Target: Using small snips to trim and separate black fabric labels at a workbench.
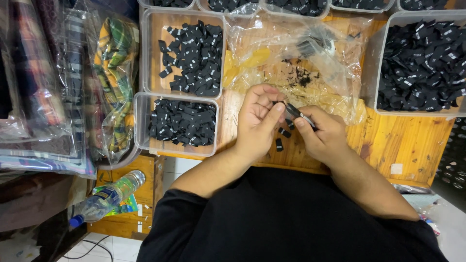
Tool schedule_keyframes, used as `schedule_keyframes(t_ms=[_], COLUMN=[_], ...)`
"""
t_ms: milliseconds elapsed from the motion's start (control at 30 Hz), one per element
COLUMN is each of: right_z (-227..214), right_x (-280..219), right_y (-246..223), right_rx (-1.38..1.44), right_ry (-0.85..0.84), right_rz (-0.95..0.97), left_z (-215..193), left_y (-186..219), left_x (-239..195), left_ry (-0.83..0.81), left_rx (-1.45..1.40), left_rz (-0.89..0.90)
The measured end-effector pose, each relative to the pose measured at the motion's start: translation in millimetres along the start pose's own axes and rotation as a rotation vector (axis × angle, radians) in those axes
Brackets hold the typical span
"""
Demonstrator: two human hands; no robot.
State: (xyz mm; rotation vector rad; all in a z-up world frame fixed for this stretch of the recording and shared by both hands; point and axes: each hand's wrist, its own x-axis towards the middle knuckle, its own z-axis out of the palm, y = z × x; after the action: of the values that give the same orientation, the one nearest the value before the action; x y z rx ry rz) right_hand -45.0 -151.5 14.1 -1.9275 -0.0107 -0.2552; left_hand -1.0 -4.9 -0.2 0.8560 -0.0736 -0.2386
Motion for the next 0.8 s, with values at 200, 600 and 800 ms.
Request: schedule_keyframes(t_ms=[200,600,800], right_z=[0.9,-7.6,-5.7], right_x=[-0.2,-4.7,-4.4], right_y=[-0.1,8.4,2.1], right_rx=[0.018,0.152,0.245], right_ry=[0.023,0.099,0.056], right_rz=[-0.009,0.01,-0.002], left_z=[-0.6,-0.2,3.4], left_y=[5.4,-5.6,-1.3], left_x=[2.0,-3.2,-4.5], left_ry=[-0.009,-0.023,-0.058], left_rx=[0.081,0.234,0.26], left_rz=[0.028,0.074,0.073])
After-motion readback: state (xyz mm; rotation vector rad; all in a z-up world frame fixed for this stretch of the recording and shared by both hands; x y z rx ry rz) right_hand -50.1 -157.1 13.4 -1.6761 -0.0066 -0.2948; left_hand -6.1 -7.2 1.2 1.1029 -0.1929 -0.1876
